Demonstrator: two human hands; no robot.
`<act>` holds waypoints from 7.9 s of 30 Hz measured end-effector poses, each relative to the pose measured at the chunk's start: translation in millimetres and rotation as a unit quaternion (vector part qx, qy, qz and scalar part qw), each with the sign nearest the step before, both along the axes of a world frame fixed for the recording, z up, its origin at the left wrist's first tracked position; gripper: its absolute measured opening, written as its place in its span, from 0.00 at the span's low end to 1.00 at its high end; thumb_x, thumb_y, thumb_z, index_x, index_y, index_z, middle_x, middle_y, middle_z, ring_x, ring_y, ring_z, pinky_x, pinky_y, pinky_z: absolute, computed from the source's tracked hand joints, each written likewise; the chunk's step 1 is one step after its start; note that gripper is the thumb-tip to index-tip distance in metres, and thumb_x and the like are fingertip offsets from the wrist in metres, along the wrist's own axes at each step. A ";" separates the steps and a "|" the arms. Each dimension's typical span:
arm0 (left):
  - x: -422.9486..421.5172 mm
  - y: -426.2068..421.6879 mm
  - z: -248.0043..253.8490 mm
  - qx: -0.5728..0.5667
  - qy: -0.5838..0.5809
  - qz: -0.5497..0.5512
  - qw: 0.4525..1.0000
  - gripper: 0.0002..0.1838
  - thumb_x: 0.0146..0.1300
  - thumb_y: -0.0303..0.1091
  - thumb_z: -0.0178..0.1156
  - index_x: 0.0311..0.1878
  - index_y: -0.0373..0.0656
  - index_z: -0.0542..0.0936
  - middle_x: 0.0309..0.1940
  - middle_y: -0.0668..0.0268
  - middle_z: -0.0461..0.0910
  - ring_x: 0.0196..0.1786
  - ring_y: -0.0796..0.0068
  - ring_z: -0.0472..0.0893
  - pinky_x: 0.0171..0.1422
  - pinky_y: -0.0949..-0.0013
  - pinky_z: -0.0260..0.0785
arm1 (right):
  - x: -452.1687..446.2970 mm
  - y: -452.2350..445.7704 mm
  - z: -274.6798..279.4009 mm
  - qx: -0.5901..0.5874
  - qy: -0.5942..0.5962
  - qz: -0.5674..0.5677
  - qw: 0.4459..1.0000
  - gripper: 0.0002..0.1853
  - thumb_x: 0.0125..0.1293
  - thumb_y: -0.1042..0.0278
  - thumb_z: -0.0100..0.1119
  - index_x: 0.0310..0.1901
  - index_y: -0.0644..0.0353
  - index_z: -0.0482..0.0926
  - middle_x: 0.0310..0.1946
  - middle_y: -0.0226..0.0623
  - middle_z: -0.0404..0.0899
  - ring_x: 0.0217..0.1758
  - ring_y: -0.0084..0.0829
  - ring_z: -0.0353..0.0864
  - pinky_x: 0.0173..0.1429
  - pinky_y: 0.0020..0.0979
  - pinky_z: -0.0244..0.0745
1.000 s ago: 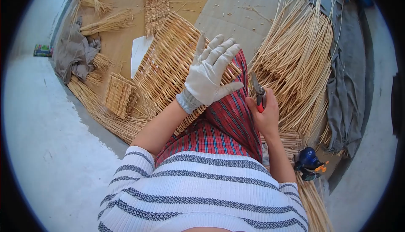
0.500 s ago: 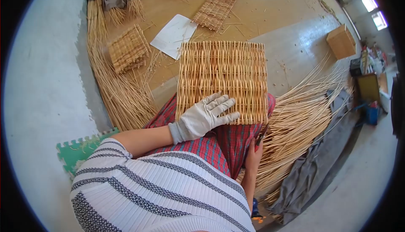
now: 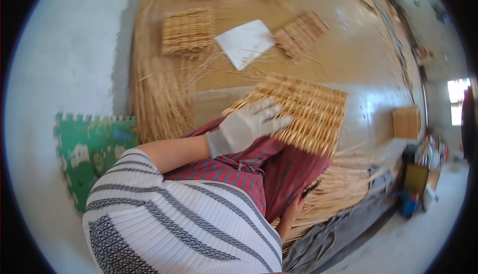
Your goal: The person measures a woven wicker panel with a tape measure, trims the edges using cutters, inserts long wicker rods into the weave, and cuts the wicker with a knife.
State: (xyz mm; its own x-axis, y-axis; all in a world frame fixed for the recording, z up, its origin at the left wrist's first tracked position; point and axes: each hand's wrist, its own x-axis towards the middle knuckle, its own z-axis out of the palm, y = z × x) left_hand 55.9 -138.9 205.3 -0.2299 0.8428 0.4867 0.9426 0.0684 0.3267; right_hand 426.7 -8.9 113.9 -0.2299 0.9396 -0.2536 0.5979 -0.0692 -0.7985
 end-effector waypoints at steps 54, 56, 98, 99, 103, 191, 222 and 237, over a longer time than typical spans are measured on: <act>-301.6 -136.8 -188.6 -0.223 -0.260 0.305 0.889 0.26 0.70 0.36 0.67 0.67 0.37 0.75 0.59 0.49 0.83 0.56 0.53 0.82 0.62 0.58 0.73 | 73.6 -109.3 -116.8 -0.222 -0.305 -0.207 0.903 0.49 0.58 0.27 0.68 0.74 0.49 0.67 0.59 0.55 0.81 0.64 0.51 0.81 0.69 0.45 0.73; -296.6 -142.9 -139.0 -0.200 -0.133 0.281 0.929 0.27 0.73 0.42 0.64 0.69 0.38 0.74 0.61 0.47 0.81 0.60 0.52 0.81 0.66 0.57 0.70 | 90.5 -117.7 -134.4 -0.277 -0.326 -0.192 0.883 0.49 0.54 0.26 0.68 0.75 0.39 0.66 0.67 0.56 0.76 0.71 0.57 0.74 0.74 0.51 0.68; -8.8 163.8 55.1 -0.122 0.018 -0.193 0.973 0.21 0.71 0.54 0.61 0.47 0.44 0.84 0.34 0.58 0.83 0.42 0.54 0.83 0.51 0.55 0.72 | 189.6 131.6 -160.5 -0.083 -0.005 -0.350 0.933 0.23 0.70 0.58 0.69 0.63 0.57 0.82 0.41 0.33 0.87 0.42 0.29 0.86 0.45 0.31 0.82; -8.5 167.0 50.8 -0.122 0.024 -0.203 0.971 0.23 0.71 0.56 0.60 0.48 0.43 0.83 0.34 0.58 0.83 0.42 0.54 0.83 0.51 0.55 0.72 | 188.3 129.9 -140.0 -0.135 0.153 -0.388 0.899 0.21 0.71 0.59 0.70 0.61 0.58 0.82 0.37 0.30 0.85 0.38 0.25 0.85 0.39 0.28 0.81; -8.6 169.0 40.9 -0.167 0.011 -0.215 0.962 0.26 0.72 0.59 0.56 0.51 0.43 0.82 0.34 0.57 0.83 0.41 0.53 0.83 0.48 0.53 0.72 | 109.4 102.5 22.1 -0.169 0.463 -0.306 0.815 0.13 0.71 0.66 0.71 0.51 0.59 0.80 0.32 0.24 0.82 0.32 0.19 0.81 0.35 0.21 0.80; -14.7 163.7 18.3 -0.203 -0.147 -0.134 0.959 0.24 0.77 0.55 0.56 0.40 0.41 0.79 0.23 0.59 0.72 0.26 0.64 0.71 0.35 0.64 0.65 | 153.8 100.6 -68.3 0.033 -0.246 -0.155 0.956 0.15 0.75 0.55 0.62 0.49 0.60 0.84 0.37 0.39 0.86 0.40 0.37 0.85 0.47 0.40 0.80; 4.8 153.4 -4.6 -0.147 0.017 -0.117 0.982 0.44 0.64 0.73 0.57 0.70 0.45 0.74 0.60 0.54 0.81 0.62 0.53 0.80 0.69 0.55 0.69 | -34.3 99.7 73.3 -0.005 0.490 -0.150 0.859 0.08 0.77 0.66 0.61 0.51 0.55 0.75 0.41 0.41 0.88 0.47 0.38 0.91 0.48 0.31 0.87; 4.6 152.7 -9.4 -0.159 0.057 -0.107 0.980 0.45 0.64 0.73 0.56 0.71 0.45 0.73 0.51 0.57 0.82 0.54 0.57 0.81 0.61 0.56 0.70 | -64.3 109.2 60.7 -0.097 0.464 -0.113 0.873 0.09 0.79 0.65 0.59 0.52 0.54 0.69 0.42 0.39 0.86 0.45 0.34 0.90 0.48 0.32 0.88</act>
State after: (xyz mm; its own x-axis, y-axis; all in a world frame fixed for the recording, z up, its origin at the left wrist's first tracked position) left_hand 60.4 13.8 195.9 0.0085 0.9788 0.2045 0.9755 -0.0531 0.2134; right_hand 362.4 100.3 174.6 -0.2352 0.9478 -0.2152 -0.3462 -0.2886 -0.8927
